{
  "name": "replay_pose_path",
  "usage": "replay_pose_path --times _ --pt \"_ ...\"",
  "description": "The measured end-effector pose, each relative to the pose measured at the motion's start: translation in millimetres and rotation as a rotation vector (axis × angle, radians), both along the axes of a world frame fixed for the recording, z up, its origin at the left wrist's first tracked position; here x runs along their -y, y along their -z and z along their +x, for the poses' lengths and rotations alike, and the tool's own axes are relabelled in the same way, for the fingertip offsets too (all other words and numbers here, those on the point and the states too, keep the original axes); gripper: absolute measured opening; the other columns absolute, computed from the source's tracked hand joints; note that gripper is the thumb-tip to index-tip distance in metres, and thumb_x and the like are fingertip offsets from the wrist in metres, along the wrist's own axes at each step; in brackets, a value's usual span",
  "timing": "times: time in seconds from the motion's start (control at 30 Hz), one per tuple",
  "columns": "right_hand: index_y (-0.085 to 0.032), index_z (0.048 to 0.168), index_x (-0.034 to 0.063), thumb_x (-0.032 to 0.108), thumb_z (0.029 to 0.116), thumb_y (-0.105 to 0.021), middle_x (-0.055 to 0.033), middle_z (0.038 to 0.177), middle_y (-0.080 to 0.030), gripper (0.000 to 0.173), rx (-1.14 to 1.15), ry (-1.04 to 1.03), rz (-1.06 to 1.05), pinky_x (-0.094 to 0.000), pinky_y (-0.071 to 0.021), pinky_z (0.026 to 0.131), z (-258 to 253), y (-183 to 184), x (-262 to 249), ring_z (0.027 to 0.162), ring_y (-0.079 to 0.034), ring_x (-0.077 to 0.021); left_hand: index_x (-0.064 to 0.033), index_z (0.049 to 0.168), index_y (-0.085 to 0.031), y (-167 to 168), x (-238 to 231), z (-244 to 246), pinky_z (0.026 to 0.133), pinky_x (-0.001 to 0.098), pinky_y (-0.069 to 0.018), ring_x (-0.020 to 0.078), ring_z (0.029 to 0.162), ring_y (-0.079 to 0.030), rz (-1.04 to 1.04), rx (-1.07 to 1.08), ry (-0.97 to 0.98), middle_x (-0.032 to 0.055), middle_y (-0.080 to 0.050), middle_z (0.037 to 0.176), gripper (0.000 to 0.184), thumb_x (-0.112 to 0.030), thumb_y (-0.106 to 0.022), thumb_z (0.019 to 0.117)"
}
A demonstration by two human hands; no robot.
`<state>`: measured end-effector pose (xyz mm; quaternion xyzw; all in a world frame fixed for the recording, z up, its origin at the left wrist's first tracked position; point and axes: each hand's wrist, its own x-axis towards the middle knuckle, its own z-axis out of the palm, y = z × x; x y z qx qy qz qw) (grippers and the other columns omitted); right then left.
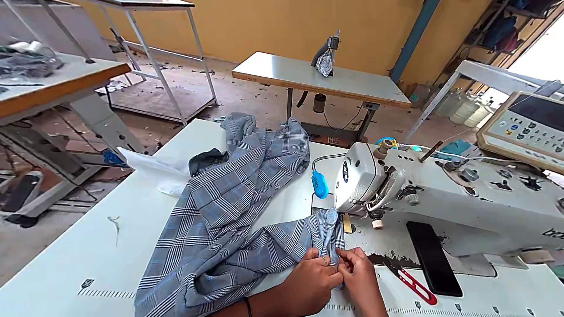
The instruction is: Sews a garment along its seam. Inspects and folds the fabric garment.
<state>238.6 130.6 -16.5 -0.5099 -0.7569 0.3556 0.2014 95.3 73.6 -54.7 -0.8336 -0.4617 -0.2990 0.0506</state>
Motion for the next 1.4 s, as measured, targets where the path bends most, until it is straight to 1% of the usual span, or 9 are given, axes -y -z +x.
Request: replay_pose_path --times 0.2,0.37,0.57,0.7,0.87,1.03,1.23,1.33,1.4 --pt "-0.075 0.114 -0.0053 0.0 0.0925 -0.057 -0.025 0.103 -0.064 0.029 0.003 -0.046 0.216 -0.0482 -0.0525 0.086 3 16 14 0.098 -0.061 -0.0411 -0.0171 0.086 -0.067 14 8 -3 0.086 0.0425 -0.0377 0.0196 0.076 -0.063 0.049 0.065 -0.031 -0.001 -0.069 0.079 0.011 -0.017 -0.058 0.0802" --pt "-0.076 0.116 0.0004 0.006 0.0945 -0.055 -0.0206 0.107 -0.065 0.031 0.048 -0.042 0.255 -0.0547 -0.0484 0.078 0 20 7 0.098 -0.061 -0.0405 -0.0155 0.087 -0.065 9 2 -8 0.081 0.0441 -0.0382 0.0209 0.08 -0.064 -0.011 0.063 -0.021 0.0008 -0.07 0.084 0.012 -0.016 -0.057 0.0798" --pt "-0.074 0.125 0.0079 0.012 0.1002 -0.05 -0.019 0.12 -0.064 0.035 0.137 -0.046 0.148 -0.0565 -0.0423 0.087 -9 11 -12 0.112 -0.057 -0.0388 -0.0108 0.088 -0.066 4 -17 -16 0.081 0.0503 -0.0411 0.0248 0.078 -0.066 -0.083 0.074 0.0 0.0046 -0.07 0.083 0.013 -0.012 -0.057 0.0795" --pt "-0.073 0.128 0.0109 0.015 0.1016 -0.05 -0.02 0.123 -0.062 0.035 0.175 -0.016 0.134 -0.0568 -0.0401 0.09 -16 12 -20 0.115 -0.055 -0.0386 -0.0084 0.094 -0.067 3 -28 -28 0.087 0.0549 -0.0413 0.0269 0.093 -0.069 -0.087 0.03 0.046 0.0077 -0.074 0.097 0.016 -0.011 -0.057 0.082" --pt "-0.074 0.128 0.0137 0.021 0.101 -0.055 -0.0217 0.119 -0.062 0.034 0.047 0.042 0.205 -0.0592 -0.0402 0.086 -11 21 -13 0.112 -0.055 -0.0415 -0.0091 0.119 -0.074 -11 -6 -23 0.084 0.064 -0.0518 0.0391 0.116 -0.068 0.013 -0.12 -0.419 0.0225 -0.068 0.128 0.039 -0.025 -0.072 0.083" --pt "-0.081 0.1 0.0049 0.016 0.0959 -0.065 -0.0201 0.108 -0.067 0.02 -0.165 0.118 0.272 -0.064 -0.0394 0.087 -9 2 -8 0.108 -0.058 -0.0425 0.007 0.13 -0.065 -8 37 -19 0.088 0.073 -0.0466 0.0526 0.123 -0.061 -0.173 -0.046 -0.66 0.0356 -0.057 0.138 0.06 -0.035 -0.068 0.0878" --pt "-0.075 0.113 0.0014 0.031 0.099 -0.067 -0.0203 0.124 -0.063 0.033 0.181 0.003 -0.078 -0.0614 -0.0321 0.101 -34 -22 -12 0.126 -0.05 -0.0397 0.0035 0.138 -0.061 0 55 -23 0.098 0.081 -0.0361 0.057 0.134 -0.049 -0.237 -0.028 -0.581 0.038 -0.05 0.145 0.063 -0.042 -0.056 0.0949" --pt "-0.075 0.093 -0.0025 0.015 0.0936 -0.067 -0.0161 0.105 -0.072 0.019 -0.217 -0.061 0.186 -0.0622 -0.0389 0.096 -30 -18 -2 0.111 -0.063 -0.0333 -0.004 0.152 -0.048 -12 45 -43 0.106 0.0843 -0.0197 0.0561 0.148 -0.029 -0.472 0.054 -0.497 0.0357 -0.032 0.159 0.071 -0.048 -0.057 0.0973" --pt "-0.074 0.09 -0.0001 0.008 0.0899 -0.067 -0.0096 0.093 -0.075 0.011 -0.4 -0.118 0.377 -0.0572 -0.0449 0.091 -23 -25 12 0.095 -0.071 -0.0234 -0.0047 0.144 -0.058 -9 32 -70 0.104 0.0843 -0.0222 0.0548 0.146 -0.035 -0.437 0.207 -0.398 0.0338 -0.037 0.157 0.054 -0.029 -0.064 0.096"
